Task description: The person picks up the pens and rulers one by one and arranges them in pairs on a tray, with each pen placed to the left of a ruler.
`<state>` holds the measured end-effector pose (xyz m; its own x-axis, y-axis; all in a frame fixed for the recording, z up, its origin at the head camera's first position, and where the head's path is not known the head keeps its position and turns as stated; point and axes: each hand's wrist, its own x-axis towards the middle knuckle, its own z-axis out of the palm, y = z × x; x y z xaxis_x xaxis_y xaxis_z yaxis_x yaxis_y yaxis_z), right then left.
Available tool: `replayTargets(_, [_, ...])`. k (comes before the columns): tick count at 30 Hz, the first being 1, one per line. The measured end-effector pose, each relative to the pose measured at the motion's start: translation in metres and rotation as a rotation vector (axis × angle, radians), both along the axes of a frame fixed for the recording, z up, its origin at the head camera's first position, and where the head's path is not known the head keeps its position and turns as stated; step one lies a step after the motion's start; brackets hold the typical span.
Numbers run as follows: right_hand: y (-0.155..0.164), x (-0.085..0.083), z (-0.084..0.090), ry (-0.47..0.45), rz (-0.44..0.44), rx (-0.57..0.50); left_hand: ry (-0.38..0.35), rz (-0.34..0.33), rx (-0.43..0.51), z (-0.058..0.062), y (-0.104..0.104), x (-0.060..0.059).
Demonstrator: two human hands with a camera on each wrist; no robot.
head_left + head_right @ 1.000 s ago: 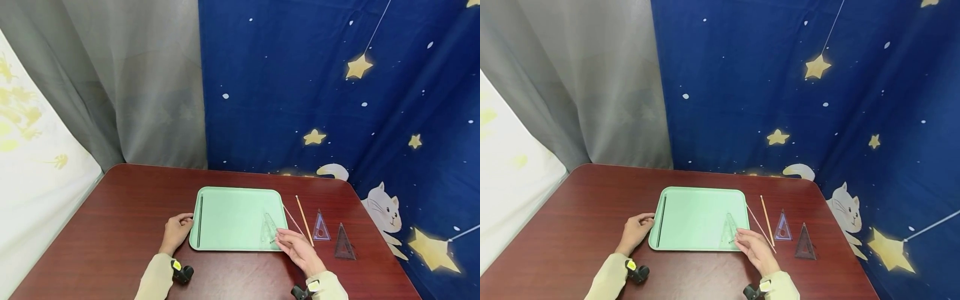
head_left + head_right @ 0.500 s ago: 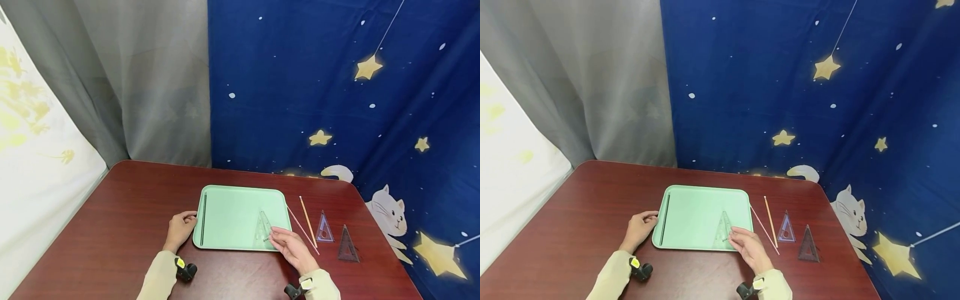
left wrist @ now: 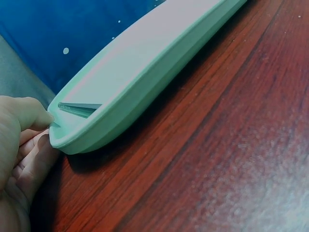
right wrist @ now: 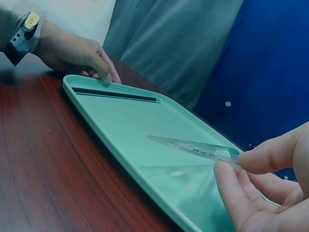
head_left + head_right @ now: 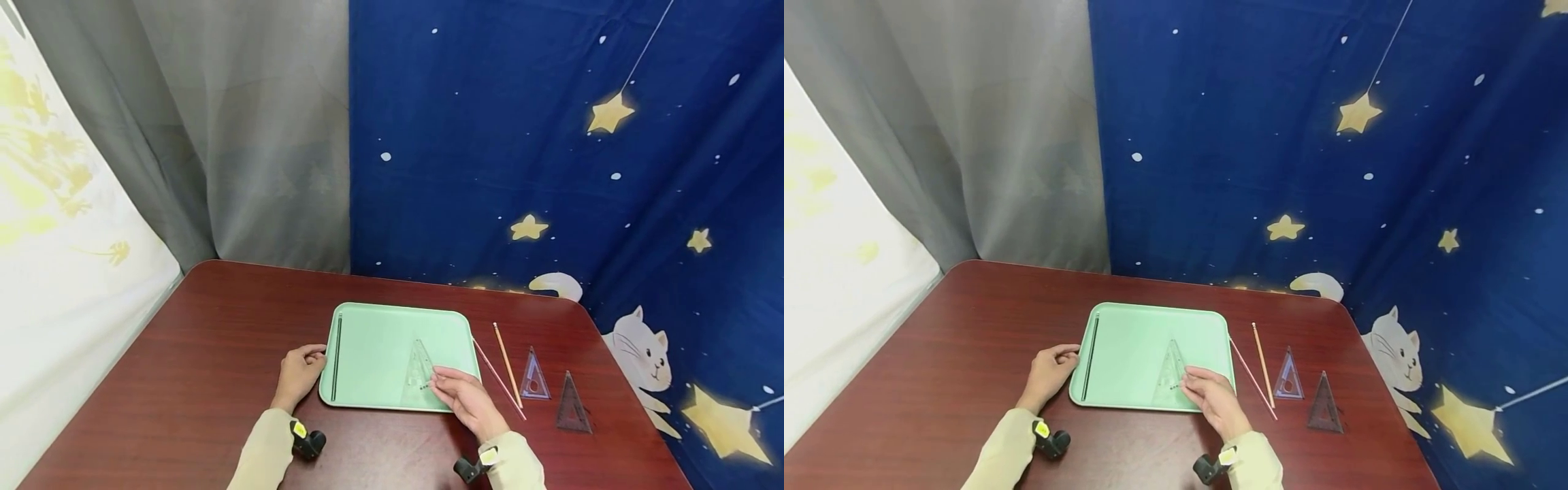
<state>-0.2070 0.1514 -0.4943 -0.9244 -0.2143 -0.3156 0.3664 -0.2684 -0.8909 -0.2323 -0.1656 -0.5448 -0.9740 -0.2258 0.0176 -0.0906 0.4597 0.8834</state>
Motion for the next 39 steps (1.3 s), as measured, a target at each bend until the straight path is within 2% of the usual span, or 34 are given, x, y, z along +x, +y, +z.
replayTargets(6, [-0.005, -0.003, -0.002, 0.005, -0.009, 0.011, 0.004, -0.007, 0.016, -0.002, 0.003, -0.001])
replayTargets(24, [-0.028, -0.014, -0.007, 0.043, 0.012, 0.062, 0.034, 0.036, 0.007, -0.002, 0.004, -0.002])
replayTargets(35, [-0.051, -0.016, -0.010, 0.029, 0.041, 0.044, 0.029, 0.024, 0.007, 0.001, 0.003, 0.000])
replayTargets(39, [-0.058, -0.018, -0.015, 0.064, 0.065, 0.023, 0.023, 0.021, 0.005, 0.003, 0.003, 0.000])
